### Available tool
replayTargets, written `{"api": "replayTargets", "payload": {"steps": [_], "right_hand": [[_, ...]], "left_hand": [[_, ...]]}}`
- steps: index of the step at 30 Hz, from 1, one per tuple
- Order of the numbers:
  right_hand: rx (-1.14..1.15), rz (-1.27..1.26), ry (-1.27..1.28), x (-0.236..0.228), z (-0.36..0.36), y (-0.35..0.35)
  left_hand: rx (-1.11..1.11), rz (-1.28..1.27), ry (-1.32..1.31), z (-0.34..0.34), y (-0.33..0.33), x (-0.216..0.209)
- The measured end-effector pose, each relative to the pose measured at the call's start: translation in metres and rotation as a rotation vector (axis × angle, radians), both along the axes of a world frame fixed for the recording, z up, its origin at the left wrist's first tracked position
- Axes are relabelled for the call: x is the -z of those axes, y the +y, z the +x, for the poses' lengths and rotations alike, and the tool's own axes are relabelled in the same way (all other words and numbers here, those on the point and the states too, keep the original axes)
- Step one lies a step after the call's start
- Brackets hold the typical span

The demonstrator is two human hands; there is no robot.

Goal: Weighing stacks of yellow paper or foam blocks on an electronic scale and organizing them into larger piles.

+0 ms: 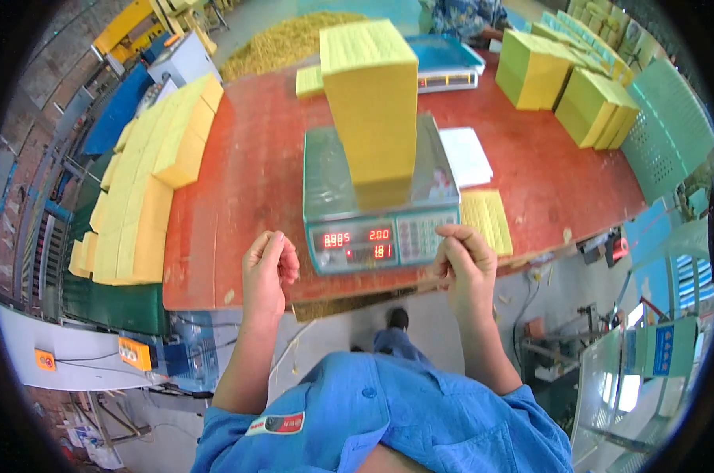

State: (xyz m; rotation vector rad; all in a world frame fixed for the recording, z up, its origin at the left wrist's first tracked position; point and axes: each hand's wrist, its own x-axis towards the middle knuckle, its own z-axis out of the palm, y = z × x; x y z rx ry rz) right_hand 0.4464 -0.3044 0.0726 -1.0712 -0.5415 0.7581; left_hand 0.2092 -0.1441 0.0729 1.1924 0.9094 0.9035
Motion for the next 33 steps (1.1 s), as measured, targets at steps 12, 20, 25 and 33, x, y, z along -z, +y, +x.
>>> {"api": "replayTargets", "payload": {"steps": [12,20,25,33], "right_hand": [[-0.043,0.074,-0.166,0.002,0.149,0.200],[-0.173,-0.011,-0.266,0.049,0.153,0.281],[-0.117,-0.011,-0.286,0.058,0.140,0.234],[0.064,-0.057,-0.351,0.041,0.099,0.151]], "left_hand": [[0.243,-0.063,-0.220,0.167,0.155,-0.110],[0.329,-0.230,-0.166,0.198,0.168,-0.114],[0.376,-0.239,-0.052,0.188,0.136,-0.119],[0.545,-0.270,0.087,0.154,0.104,-0.125]]}}
